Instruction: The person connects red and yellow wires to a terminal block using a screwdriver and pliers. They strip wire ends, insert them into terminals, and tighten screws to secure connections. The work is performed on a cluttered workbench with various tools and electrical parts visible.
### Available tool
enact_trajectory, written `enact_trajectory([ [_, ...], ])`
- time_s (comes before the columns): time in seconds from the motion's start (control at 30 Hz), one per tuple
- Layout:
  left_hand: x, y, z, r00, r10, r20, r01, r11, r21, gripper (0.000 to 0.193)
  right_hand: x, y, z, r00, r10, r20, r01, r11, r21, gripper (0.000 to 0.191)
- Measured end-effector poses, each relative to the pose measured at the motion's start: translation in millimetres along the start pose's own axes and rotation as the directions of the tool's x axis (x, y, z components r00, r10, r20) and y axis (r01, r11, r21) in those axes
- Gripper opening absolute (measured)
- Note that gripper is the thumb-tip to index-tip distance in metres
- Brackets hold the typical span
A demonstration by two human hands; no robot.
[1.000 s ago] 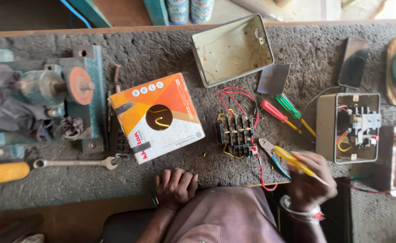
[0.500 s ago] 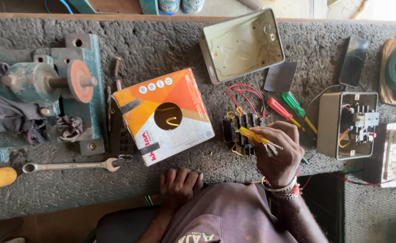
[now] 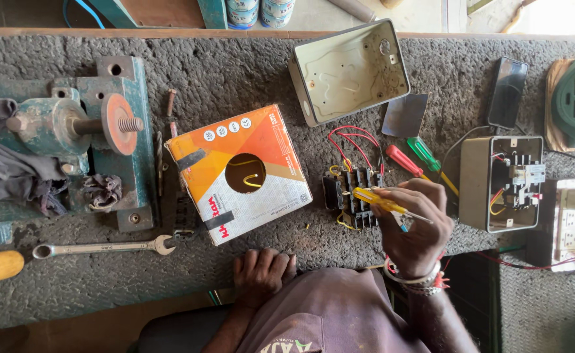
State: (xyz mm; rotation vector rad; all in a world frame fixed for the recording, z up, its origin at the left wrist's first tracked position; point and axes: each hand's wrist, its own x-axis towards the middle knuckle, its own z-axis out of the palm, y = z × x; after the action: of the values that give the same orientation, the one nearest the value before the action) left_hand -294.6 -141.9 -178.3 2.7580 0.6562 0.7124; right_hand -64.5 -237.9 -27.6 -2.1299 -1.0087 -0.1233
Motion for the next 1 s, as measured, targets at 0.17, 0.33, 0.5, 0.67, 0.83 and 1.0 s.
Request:
enact_trajectory([
  [0.17, -1, 1, -1, 1.0, -0.001, 0.013, 0.002, 1.0, -0.022, 0.026, -1, 4, 2, 0.996, -0.057, 0.072, 0.062, 0.995, -0.071, 0.024],
  [0.33, -3, 0, -3, 0.998, 0.004, 0.055, -0.002, 0.999, -0.037, 0.027, -6, 8, 17, 0.991, -0.101, 0.083, 0.114, 0.979, -0.168, 0.021],
  [0.5, -1, 1, -5, 0.999, 0.0, 0.034, 0.001, 0.999, -0.039, 0.025, -10, 8, 15, 0.992, -0.098, 0.076, 0.11, 0.977, -0.18, 0.022],
  [0.67, -1, 1, -4, 1.0, -0.003, 0.012, 0.003, 0.999, -0.039, 0.026, -7, 12, -9, 0.999, -0.041, -0.012, 0.041, 0.997, -0.062, 0.019],
  [0.83, -3, 2, -1, 1.0, -0.004, -0.003, 0.004, 0.999, -0.049, 0.025, -6, 13, -11, 0.999, -0.052, 0.005, 0.052, 0.988, -0.144, 0.018],
  [1.0, -4, 1, -1, 1.0, 0.0, 0.005, 0.001, 0.999, -0.05, 0.024, -5, 10, -2, 0.996, -0.079, 0.044, 0.086, 0.978, -0.188, 0.024],
])
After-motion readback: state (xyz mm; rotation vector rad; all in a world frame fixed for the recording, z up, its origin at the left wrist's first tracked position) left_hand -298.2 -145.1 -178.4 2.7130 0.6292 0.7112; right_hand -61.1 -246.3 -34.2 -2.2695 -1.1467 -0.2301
